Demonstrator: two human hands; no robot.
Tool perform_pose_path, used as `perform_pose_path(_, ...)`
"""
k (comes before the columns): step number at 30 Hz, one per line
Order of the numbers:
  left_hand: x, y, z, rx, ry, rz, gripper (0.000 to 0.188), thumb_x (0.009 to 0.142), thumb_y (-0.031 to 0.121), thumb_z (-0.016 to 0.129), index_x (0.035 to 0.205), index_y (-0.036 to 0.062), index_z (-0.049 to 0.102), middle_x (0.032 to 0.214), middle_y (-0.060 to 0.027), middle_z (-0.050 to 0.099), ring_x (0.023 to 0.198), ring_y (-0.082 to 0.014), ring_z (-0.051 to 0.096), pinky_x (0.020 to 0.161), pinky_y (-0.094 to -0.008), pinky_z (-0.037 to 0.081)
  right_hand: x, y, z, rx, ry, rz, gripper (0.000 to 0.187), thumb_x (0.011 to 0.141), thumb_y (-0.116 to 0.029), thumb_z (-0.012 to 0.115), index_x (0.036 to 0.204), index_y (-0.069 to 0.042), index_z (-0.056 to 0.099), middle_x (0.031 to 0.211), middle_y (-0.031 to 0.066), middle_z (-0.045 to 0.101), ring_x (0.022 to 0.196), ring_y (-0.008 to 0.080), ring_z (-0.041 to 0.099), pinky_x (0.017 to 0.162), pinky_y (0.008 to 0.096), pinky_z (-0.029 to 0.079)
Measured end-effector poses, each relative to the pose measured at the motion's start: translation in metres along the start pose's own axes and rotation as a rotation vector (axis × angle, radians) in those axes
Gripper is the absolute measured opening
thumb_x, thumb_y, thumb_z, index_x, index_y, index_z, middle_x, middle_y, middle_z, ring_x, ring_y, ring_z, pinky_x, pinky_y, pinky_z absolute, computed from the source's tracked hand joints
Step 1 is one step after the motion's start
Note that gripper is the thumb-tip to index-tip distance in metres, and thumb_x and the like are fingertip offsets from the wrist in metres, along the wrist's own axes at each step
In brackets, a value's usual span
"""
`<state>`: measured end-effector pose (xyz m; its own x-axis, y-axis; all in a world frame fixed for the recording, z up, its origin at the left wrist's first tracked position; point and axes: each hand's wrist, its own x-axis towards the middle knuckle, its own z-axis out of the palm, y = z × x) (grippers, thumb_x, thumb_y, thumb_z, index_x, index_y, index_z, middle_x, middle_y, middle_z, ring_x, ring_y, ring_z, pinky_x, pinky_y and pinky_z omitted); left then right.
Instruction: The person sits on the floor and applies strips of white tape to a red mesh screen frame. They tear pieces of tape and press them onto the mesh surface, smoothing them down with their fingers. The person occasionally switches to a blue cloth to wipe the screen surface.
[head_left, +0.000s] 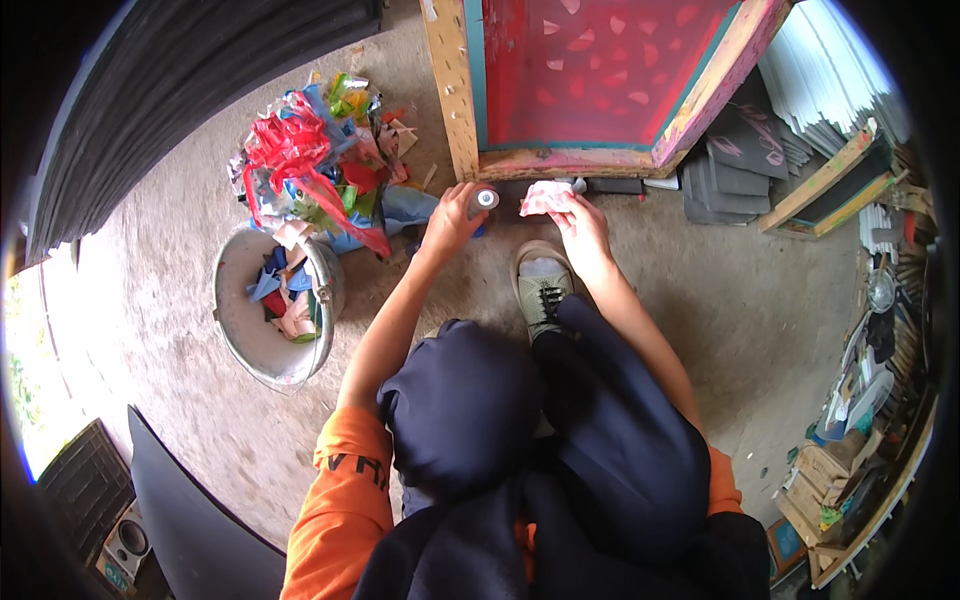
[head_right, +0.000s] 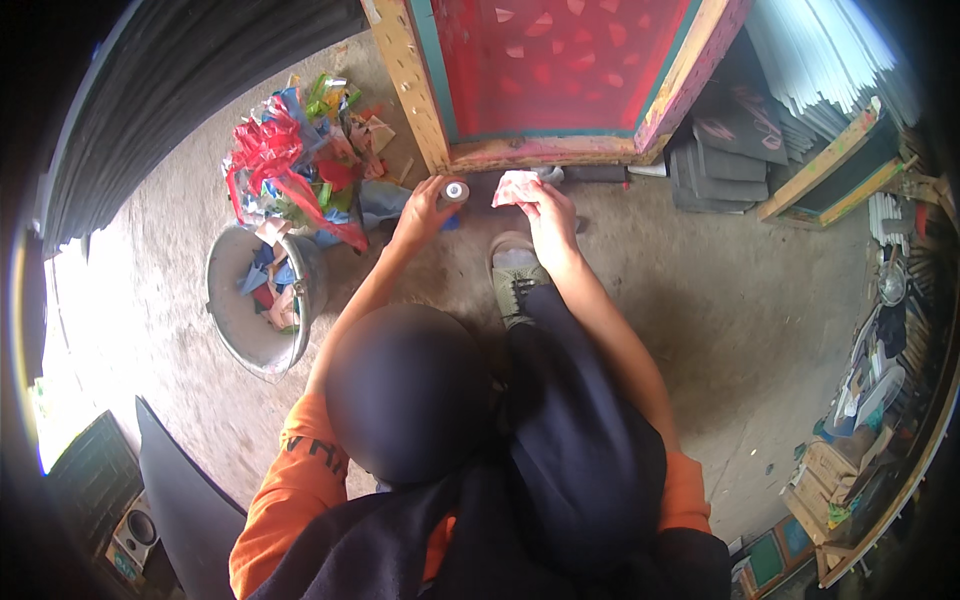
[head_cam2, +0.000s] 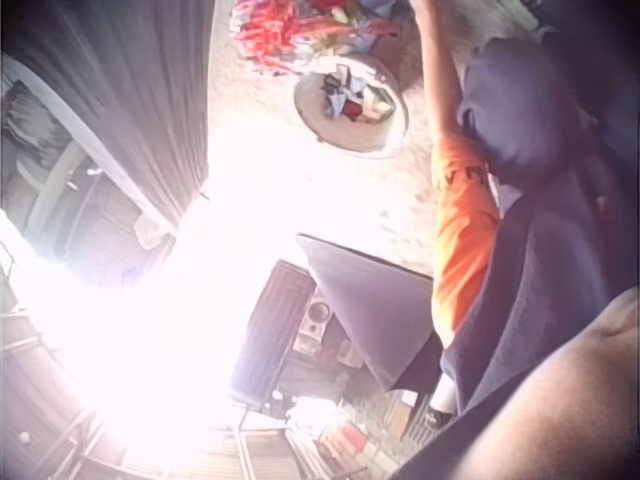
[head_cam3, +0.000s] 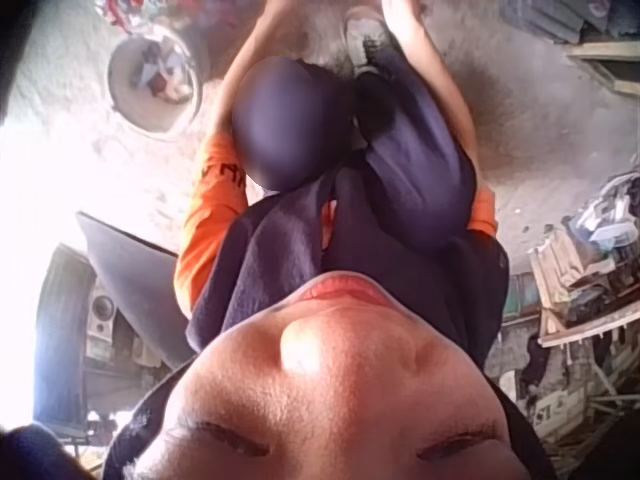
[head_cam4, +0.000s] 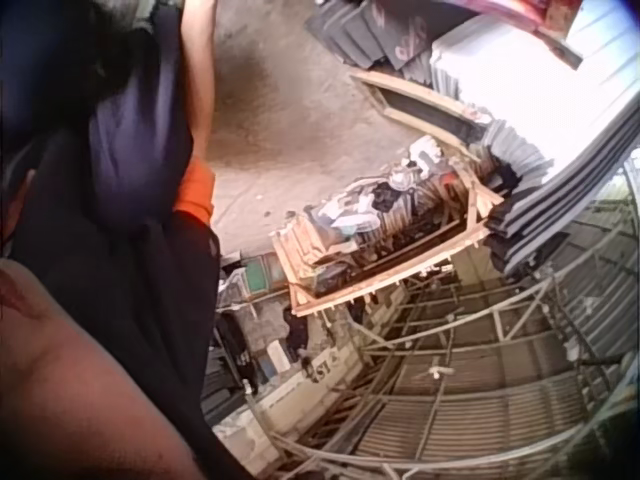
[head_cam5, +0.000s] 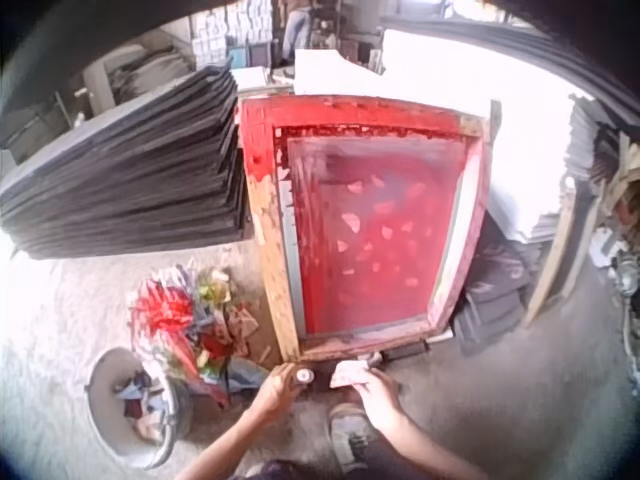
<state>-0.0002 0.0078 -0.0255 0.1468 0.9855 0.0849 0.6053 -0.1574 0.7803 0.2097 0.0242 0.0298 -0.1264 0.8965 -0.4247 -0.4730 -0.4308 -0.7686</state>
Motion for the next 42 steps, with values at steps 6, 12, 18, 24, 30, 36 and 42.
perform_pose_path(6, 0.018, 0.034, -0.051, 0.04, -0.095, 0.054, 0.057, 0.069, 0.011, 0.071, 0.12, 0.0072, 0.047, 0.107, -0.017, 0.053, 0.101, -0.0356, 0.05, 0.087, -0.0414, 0.043, 0.006, -0.034, 0.015, 0.147, 0.156, -0.165, 0.018, 0.084, -0.005, 0.05, 0.095, 0.006, 0.059, 0.092, 0.0135, 0.063, 0.084, 0.0214, 0.062, 0.08, 0.0304, 0.049)
perform_pose_path(12, 0.07, 0.091, -0.131, 0.229, 0.241, 0.147, 0.04, 0.073, 0.001, 0.062, 0.113, 0.0053, 0.054, 0.101, -0.0135, 0.052, 0.097, -0.0316, 0.049, 0.088, -0.0393, 0.041, 0.062, -0.062, 0.01, 0.172, 0.615, -0.661, 0.022, 0.089, -0.009, 0.054, 0.103, 0.006, 0.061, 0.1, 0.0101, 0.064, 0.093, 0.0169, 0.061, 0.085, 0.0275, 0.048)
perform_pose_path(18, 0.118, 0.118, -0.132, 0.412, 0.501, 0.227, 0.068, 0.072, 0.008, 0.07, 0.13, 0.0062, 0.034, 0.126, -0.0198, 0.033, 0.117, -0.0358, 0.032, 0.1, -0.0468, 0.027, 0.117, -0.041, 0.055, -0.442, 0.737, -0.972, 0.03, 0.095, -0.009, 0.042, 0.121, 0.002, 0.052, 0.124, 0.0174, 0.053, 0.113, 0.0267, 0.053, 0.095, 0.0348, 0.041)
perform_pose_path(24, 0.169, 0.142, -0.121, 0.399, 0.886, 0.371, 0.089, 0.068, 0.011, 0.073, 0.137, 0.003, 0.017, 0.136, -0.0253, 0.016, 0.127, -0.0413, 0.017, 0.104, -0.0513, 0.018, 0.121, -0.021, 0.05, -1.149, 0.54, -0.97, 0.067, 0.089, -0.021, 0.052, 0.141, 0.004, 0.016, 0.147, 0.0254, 0.01, 0.137, 0.0376, 0.011, 0.109, 0.0542, 0.013)
perform_pose_path(30, 0.224, 0.192, -0.164, 0.737, 0.841, 0.434, 0.081, 0.069, 0.021, 0.072, 0.139, 0.019, 0.03, 0.145, -0.0144, 0.016, 0.132, -0.0446, 0.008, 0.097, -0.0671, 0.016, 0.129, -0.039, -0.008, -1.506, 0.475, -1.004, 0.078, 0.085, -0.035, 0.058, 0.14, 0.005, 0.019, 0.145, 0.0283, 0.013, 0.135, 0.0439, 0.011, 0.11, 0.0548, 0.007)
perform_pose_path(36, 0.25, 0.189, -0.184, 0.708, 0.91, 0.455, 0.052, 0.074, 0.031, 0.073, 0.121, 0.0237, 0.053, 0.12, -0.0046, 0.049, 0.117, -0.029, 0.032, 0.097, -0.051, 0.026, 0.115, -0.028, 0.021, -1.501, -0.056, -1.182, 0.069, 0.082, -0.033, 0.063, 0.135, 0.001, 0.033, 0.137, 0.0215, 0.034, 0.131, 0.0366, 0.029, 0.108, 0.0528, 0.022)
perform_pose_path(42, 0.251, 0.198, -0.19, 0.579, 0.906, 0.45, 0.044, 0.071, 0.027, 0.077, 0.111, 0.0221, 0.06, 0.106, -0.0067, 0.053, 0.107, -0.0261, 0.04, 0.085, -0.0398, 0.037, 0.125, -0.047, 0.014, -1.373, 0.545, -1.049, 0.074, 0.084, -0.033, 0.06, 0.136, 0.007, 0.025, 0.142, 0.0265, 0.023, 0.131, 0.0414, 0.024, 0.106, 0.0532, 0.022)
